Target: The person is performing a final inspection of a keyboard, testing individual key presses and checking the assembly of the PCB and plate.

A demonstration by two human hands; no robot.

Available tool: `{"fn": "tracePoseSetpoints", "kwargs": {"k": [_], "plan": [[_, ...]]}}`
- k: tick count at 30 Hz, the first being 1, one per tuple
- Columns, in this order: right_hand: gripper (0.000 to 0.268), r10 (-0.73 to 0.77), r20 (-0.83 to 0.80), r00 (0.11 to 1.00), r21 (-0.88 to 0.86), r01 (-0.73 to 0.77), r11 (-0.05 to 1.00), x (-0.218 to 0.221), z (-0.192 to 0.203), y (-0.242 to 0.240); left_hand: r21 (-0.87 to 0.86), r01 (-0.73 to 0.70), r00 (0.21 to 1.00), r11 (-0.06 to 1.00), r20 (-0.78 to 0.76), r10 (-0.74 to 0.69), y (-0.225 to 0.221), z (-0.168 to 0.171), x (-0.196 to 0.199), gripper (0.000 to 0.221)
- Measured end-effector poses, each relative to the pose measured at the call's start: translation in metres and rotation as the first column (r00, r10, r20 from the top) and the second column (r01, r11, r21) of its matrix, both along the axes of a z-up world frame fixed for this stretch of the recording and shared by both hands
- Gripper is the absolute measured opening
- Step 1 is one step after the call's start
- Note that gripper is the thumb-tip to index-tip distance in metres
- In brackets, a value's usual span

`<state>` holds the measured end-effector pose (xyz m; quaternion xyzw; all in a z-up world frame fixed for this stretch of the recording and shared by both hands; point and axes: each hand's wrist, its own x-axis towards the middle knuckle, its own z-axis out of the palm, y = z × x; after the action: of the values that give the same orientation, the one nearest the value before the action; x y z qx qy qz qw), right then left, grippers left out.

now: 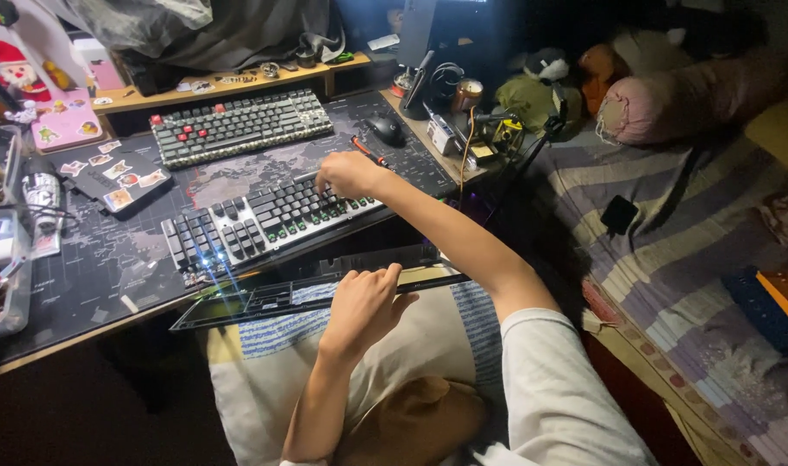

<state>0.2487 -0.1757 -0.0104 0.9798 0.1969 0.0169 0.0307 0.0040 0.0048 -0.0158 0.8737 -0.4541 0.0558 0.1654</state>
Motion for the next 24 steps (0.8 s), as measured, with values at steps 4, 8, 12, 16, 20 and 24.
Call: {"fn": "tracePoseSetpoints", "kwargs": {"k": [4,8,12,16,20,24], "plan": [[0.042,-0.028,-0.039,0.999,0.024,0.029,0.999,0.009,-0.014,-0.011,0.0,-0.001,1.0,1.0,0.019,0.001,0.0,-0.001,-0.001,0.046],[0.043,-0.04,-0.025,0.999,0.012,0.041,0.999,0.019,-0.029,-0.02,0.008,0.004,1.0,1.0,0.021,-0.004,0.002,0.005,-0.001,0.046],[0.048,-0.026,-0.043,0.999,-0.009,0.025,1.0,0.004,0.0,-0.016,0.015,-0.014,1.0,1.0,-0.001,0.014,-0.001,0.001,0.0,0.044],[0.046,-0.078,-0.035,0.996,-0.033,0.077,0.997,0.001,-0.003,-0.02,-0.031,-0.015,1.0,0.999,0.004,0.015,-0.002,-0.006,0.001,0.045],[0.046,-0.11,-0.033,0.993,-0.044,0.108,0.993,0.0,0.002,-0.026,-0.012,-0.003,1.0,1.0,-0.021,0.003,-0.002,-0.005,0.001,0.045],[0.046,-0.111,-0.061,0.992,-0.006,0.111,0.994,-0.001,-0.004,-0.033,-0.012,0.007,1.0,1.0,-0.003,-0.007,-0.001,-0.006,0.001,0.042]]}}
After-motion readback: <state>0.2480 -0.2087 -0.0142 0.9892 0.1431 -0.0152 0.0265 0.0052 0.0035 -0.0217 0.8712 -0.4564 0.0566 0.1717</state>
